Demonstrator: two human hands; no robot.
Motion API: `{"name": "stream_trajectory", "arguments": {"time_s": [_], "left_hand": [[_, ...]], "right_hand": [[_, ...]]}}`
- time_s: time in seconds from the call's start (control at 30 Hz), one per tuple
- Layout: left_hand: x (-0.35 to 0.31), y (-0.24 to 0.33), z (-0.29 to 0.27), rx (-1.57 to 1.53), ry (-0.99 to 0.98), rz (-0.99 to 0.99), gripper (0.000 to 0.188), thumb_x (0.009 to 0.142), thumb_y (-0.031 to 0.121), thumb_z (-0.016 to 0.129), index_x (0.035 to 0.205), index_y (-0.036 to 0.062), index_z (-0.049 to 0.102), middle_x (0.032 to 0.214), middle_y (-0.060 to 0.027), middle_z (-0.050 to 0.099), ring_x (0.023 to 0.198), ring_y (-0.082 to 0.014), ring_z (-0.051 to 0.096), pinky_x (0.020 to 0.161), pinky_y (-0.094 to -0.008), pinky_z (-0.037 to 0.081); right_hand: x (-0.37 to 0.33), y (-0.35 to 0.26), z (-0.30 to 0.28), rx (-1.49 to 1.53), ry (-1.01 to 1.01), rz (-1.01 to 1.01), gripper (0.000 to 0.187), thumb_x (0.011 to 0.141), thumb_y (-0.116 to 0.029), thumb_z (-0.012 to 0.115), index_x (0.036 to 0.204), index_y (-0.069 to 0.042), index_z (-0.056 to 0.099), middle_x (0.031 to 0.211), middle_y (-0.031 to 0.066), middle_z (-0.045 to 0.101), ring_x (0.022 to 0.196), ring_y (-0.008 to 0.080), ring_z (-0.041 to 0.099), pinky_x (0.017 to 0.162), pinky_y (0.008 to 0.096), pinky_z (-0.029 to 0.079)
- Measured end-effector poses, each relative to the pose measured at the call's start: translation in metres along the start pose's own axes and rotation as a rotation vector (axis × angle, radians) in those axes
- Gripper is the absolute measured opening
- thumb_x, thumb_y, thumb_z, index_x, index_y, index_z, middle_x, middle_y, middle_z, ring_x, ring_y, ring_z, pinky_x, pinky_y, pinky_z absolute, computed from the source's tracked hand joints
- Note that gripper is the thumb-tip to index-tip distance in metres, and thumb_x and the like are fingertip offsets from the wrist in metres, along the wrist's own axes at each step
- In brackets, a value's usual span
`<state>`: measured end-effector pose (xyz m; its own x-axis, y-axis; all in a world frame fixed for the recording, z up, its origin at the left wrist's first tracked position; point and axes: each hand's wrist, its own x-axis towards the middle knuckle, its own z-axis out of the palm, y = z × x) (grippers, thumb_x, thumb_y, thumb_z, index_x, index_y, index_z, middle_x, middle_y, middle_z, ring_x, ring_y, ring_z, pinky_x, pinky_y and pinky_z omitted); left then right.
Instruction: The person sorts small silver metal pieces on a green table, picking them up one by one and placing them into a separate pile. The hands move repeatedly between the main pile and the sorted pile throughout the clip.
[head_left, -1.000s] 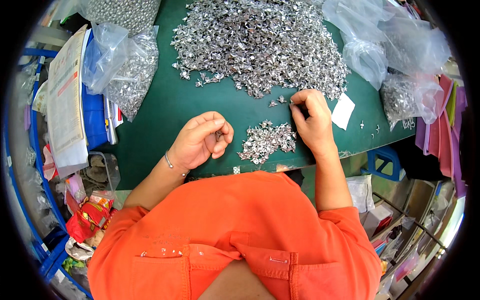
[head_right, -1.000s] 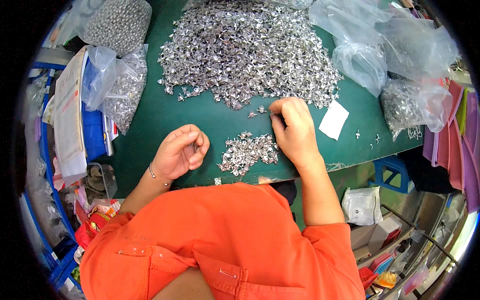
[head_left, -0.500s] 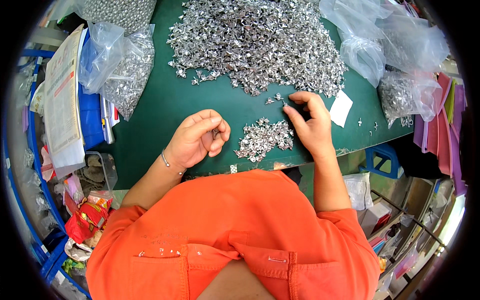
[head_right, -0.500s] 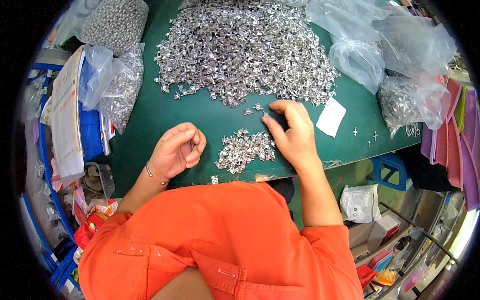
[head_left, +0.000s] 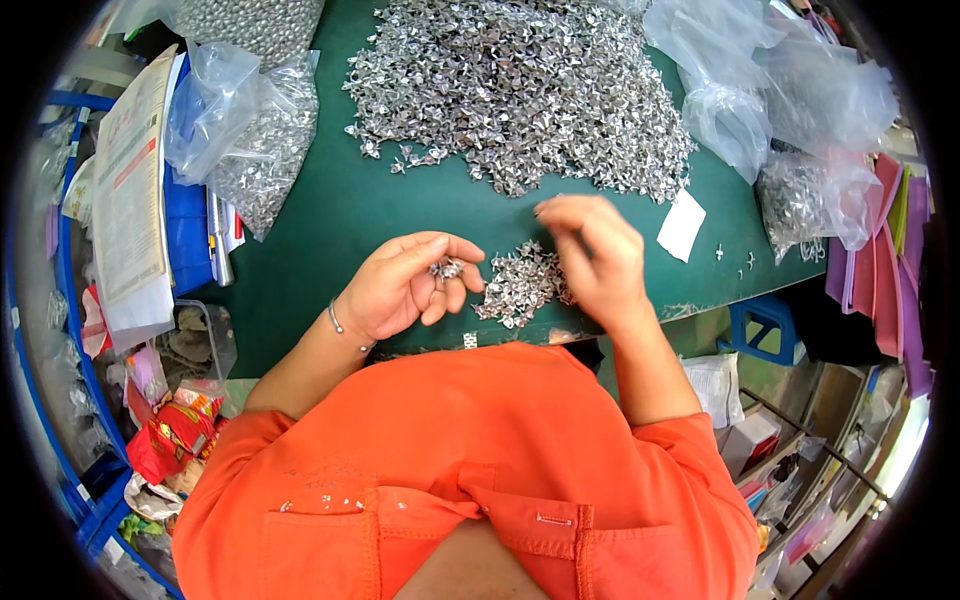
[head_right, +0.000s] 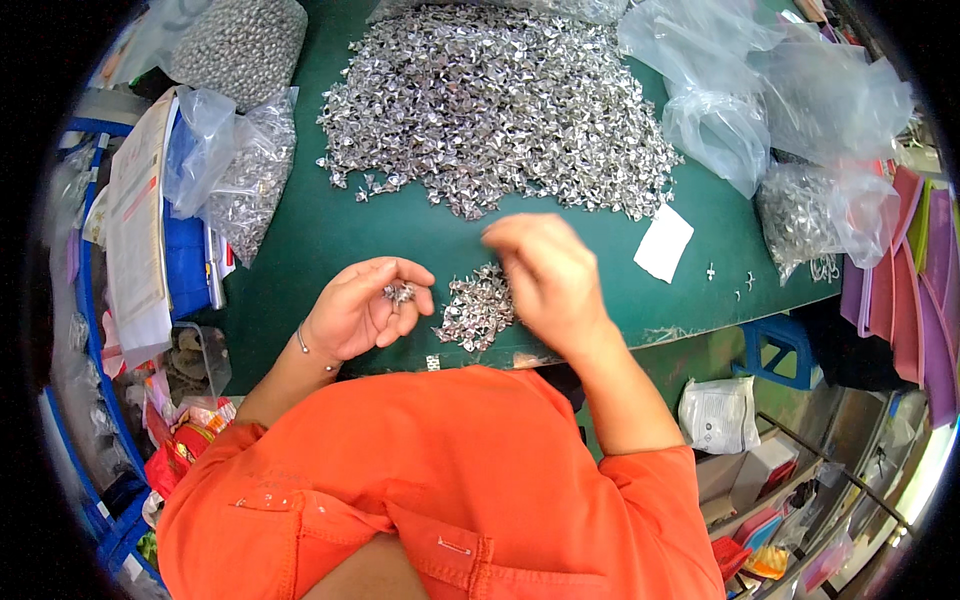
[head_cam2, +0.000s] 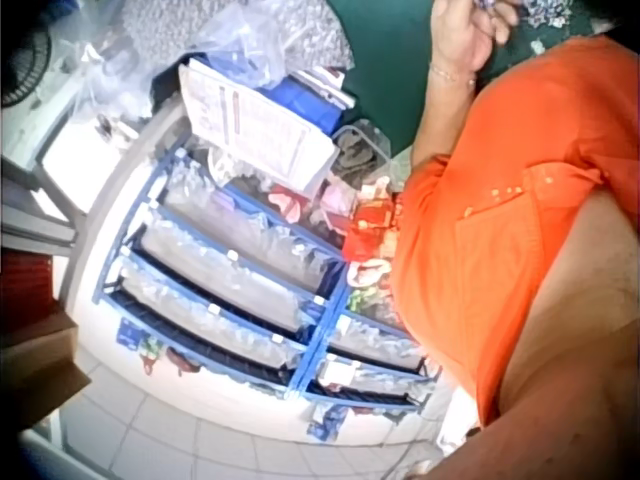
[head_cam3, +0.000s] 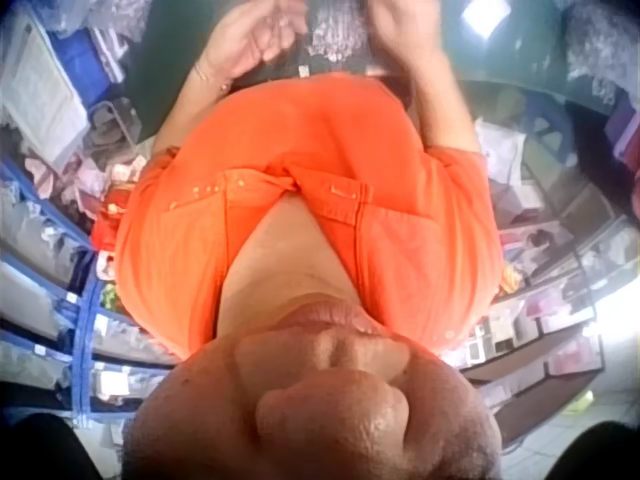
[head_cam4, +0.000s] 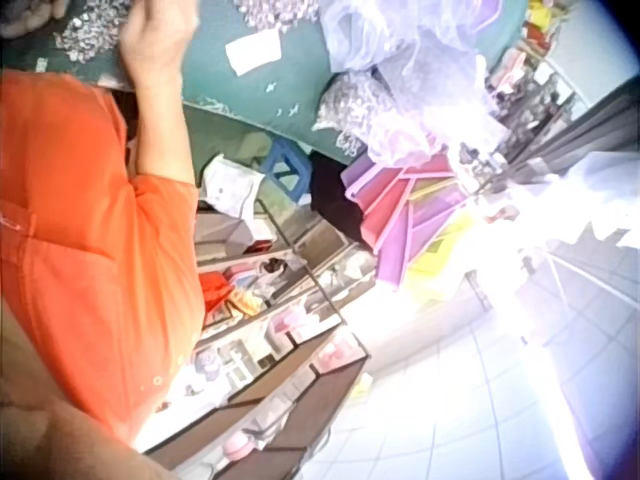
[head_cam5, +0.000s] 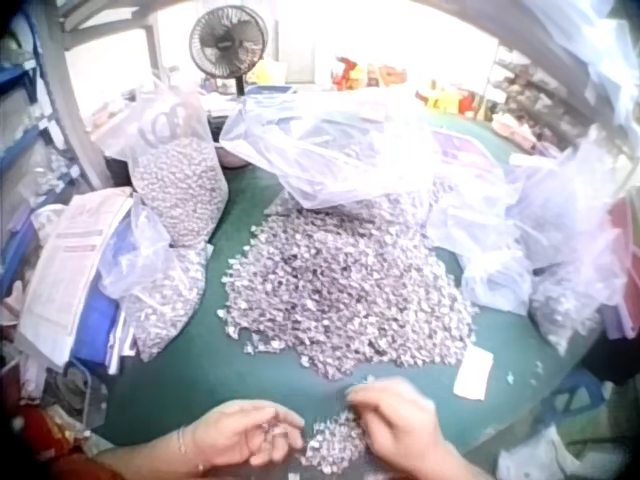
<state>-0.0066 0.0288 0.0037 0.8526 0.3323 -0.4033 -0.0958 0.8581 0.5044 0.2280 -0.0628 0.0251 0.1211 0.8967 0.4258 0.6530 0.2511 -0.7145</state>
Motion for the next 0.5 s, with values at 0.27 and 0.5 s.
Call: {"name": "stream_trajectory", "arguments": {"time_s": [0.27, 0.5], "left_hand": [[0.002, -0.006, -0.009, -0.048, -0.047, 0.053, 0.031, 0.106, 0.019, 0.042, 0.112, -0.005, 0.061, 0.092, -0.0148, 0.065, 0.064, -0.0125, 0.054, 0.049, -0.025, 0.044], [0.003, -0.006, -0.008, -0.047, -0.048, 0.053, 0.029, 0.106, 0.018, 0.043, 0.112, -0.0044, 0.061, 0.092, -0.0148, 0.065, 0.065, -0.0125, 0.053, 0.049, -0.025, 0.044]], "right_hand": [[-0.001, 0.028, -0.015, -0.105, 0.002, 0.224, 0.012, 0.088, 0.004, 0.064, 0.099, 0.0, 0.067, 0.092, 0.015, 0.069, 0.083, 0.0303, 0.069, 0.074, 0.0347, 0.055], [-0.002, 0.033, -0.013, -0.181, -0.01, 0.096, 0.015, 0.081, 0.007, 0.068, 0.094, -0.002, 0.068, 0.088, 0.0116, 0.069, 0.084, 0.0287, 0.067, 0.073, 0.0358, 0.054]]}}
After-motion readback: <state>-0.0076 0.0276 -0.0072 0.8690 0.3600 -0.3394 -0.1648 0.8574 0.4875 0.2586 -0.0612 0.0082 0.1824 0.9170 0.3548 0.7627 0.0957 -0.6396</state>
